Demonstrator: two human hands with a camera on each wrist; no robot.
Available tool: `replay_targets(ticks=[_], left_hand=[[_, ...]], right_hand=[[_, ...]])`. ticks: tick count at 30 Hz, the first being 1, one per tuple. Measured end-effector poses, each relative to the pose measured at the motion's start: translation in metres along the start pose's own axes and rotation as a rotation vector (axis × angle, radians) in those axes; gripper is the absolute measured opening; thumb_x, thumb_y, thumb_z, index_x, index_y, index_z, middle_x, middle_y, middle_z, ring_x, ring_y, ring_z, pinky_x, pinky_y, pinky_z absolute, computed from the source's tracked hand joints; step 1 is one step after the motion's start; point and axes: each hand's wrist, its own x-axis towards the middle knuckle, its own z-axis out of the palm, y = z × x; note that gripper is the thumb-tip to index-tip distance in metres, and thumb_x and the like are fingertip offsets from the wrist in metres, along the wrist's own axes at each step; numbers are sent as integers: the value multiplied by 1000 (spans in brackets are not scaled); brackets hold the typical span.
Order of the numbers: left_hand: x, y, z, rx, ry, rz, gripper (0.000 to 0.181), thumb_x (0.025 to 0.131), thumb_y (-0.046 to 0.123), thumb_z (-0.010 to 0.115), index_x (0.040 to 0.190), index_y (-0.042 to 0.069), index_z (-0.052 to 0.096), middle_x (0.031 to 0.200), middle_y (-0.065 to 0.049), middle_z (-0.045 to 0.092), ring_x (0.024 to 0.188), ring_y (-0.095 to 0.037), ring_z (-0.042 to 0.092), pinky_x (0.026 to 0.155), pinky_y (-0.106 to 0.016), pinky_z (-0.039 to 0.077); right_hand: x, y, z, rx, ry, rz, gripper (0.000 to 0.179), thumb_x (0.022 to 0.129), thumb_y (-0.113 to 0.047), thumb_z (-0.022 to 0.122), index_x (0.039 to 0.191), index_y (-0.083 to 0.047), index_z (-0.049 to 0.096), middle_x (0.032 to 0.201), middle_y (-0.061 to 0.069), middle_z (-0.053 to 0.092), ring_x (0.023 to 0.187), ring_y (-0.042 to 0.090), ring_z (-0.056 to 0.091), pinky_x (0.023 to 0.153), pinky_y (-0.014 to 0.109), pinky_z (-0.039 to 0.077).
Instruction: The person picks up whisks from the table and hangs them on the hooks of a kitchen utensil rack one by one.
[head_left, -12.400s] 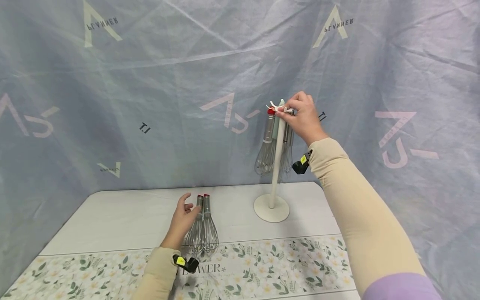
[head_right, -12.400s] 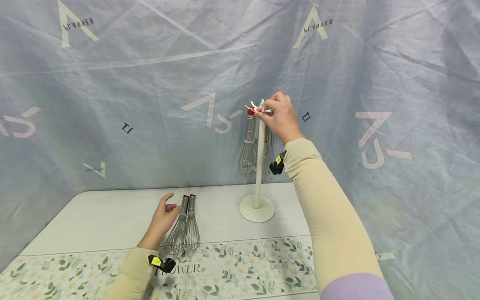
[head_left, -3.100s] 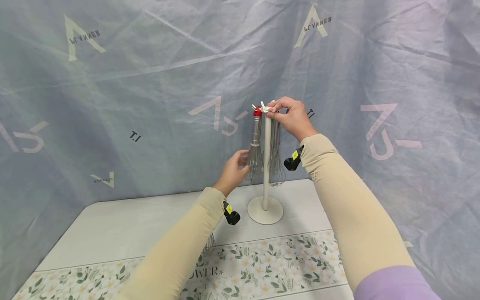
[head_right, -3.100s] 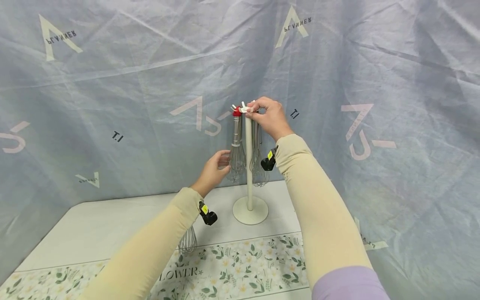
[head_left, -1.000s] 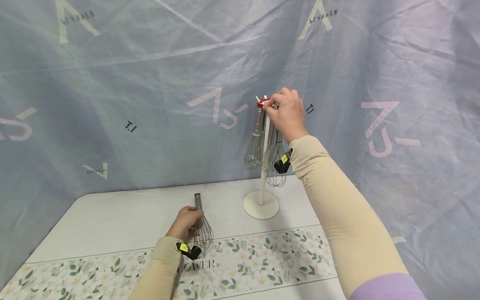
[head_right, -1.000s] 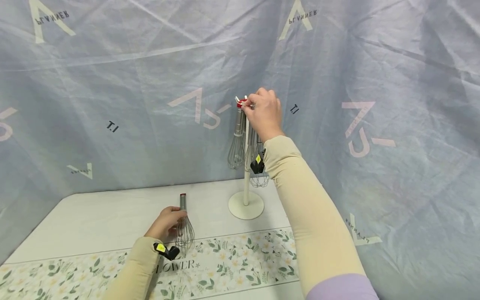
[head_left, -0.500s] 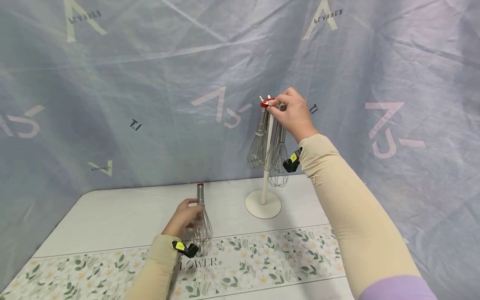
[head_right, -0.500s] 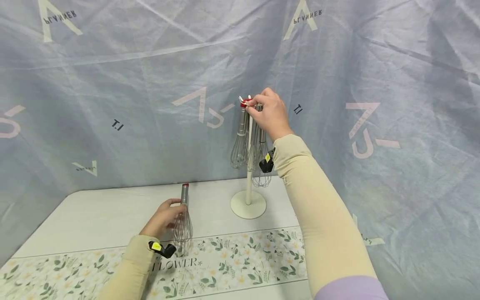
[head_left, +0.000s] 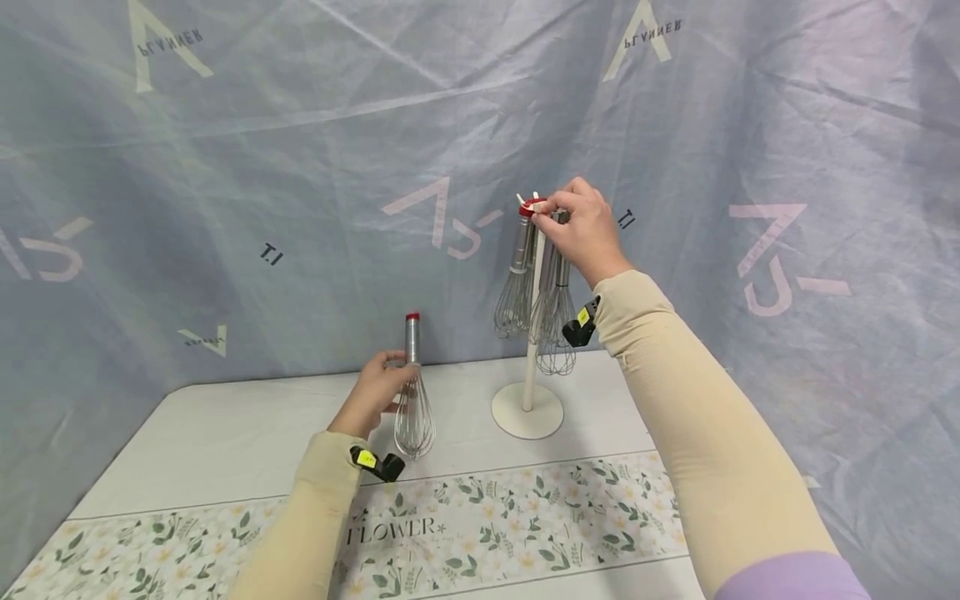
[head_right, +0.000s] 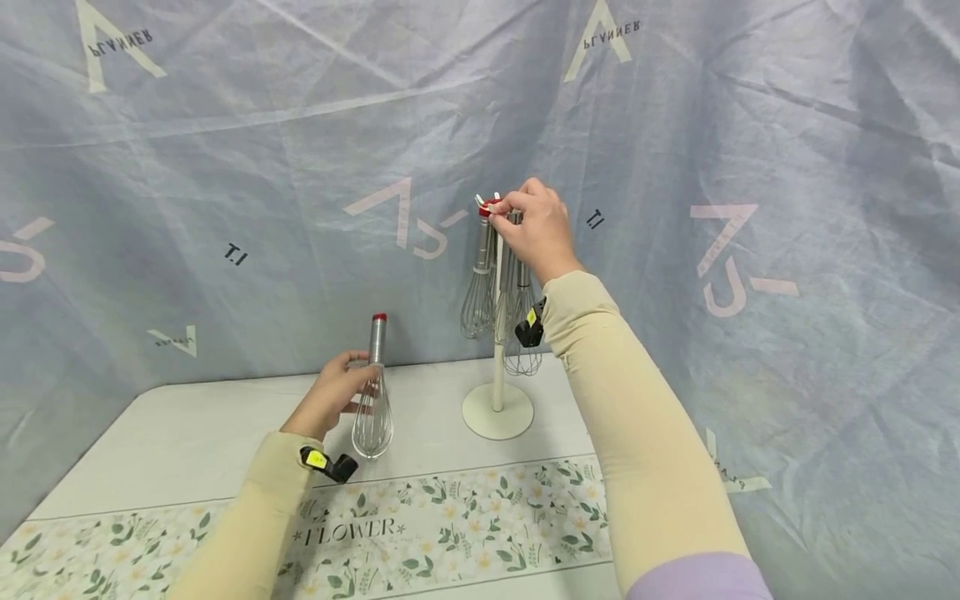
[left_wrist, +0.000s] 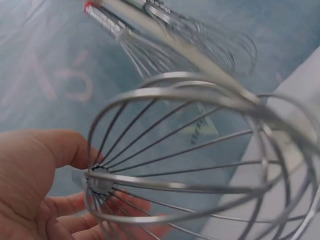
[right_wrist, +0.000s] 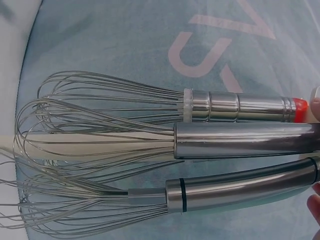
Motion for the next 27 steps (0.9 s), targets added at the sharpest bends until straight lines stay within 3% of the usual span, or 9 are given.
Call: replay_targets(ticks=[12, 19, 24, 27], left_hand=[[6, 76, 8, -44, -11, 124, 51, 98, 17, 64, 143, 5, 43, 109, -15, 64, 95, -32, 65, 76, -47, 60], [6, 104, 14, -38, -50, 176, 51, 98, 18, 66, 142, 7, 43, 107, -15, 66, 96, -39, 66, 68, -43, 60], [5, 120, 15, -40, -66, 212, 48, 98, 15, 66, 139, 6, 44, 103, -14, 65, 83, -28, 66, 63, -37, 59], [4, 129, 18, -38, -87, 239, 45, 97, 15, 66, 137, 9, 46, 102, -13, 65, 83, -28, 67, 70, -45, 60]], right_hand=[[0, 1, 2, 24, 8, 5, 17, 96, -26, 73, 94, -9, 73, 102, 6, 51, 104, 29, 45, 98, 47, 32], [0, -2, 1, 23, 3, 17, 17, 96, -26, 72, 94, -9, 73, 102, 6, 50, 104, 29, 44, 96, 45, 32], [0, -2, 1, 29, 0, 23, 18, 96, -27, 72, 95, -9, 73, 103, 6, 51, 104, 28, 44, 94, 44, 33], [-1, -2, 1, 38, 8, 30, 18, 96, -28, 73, 94, -9, 73, 103, 6, 51, 105, 27, 44, 92, 44, 34]])
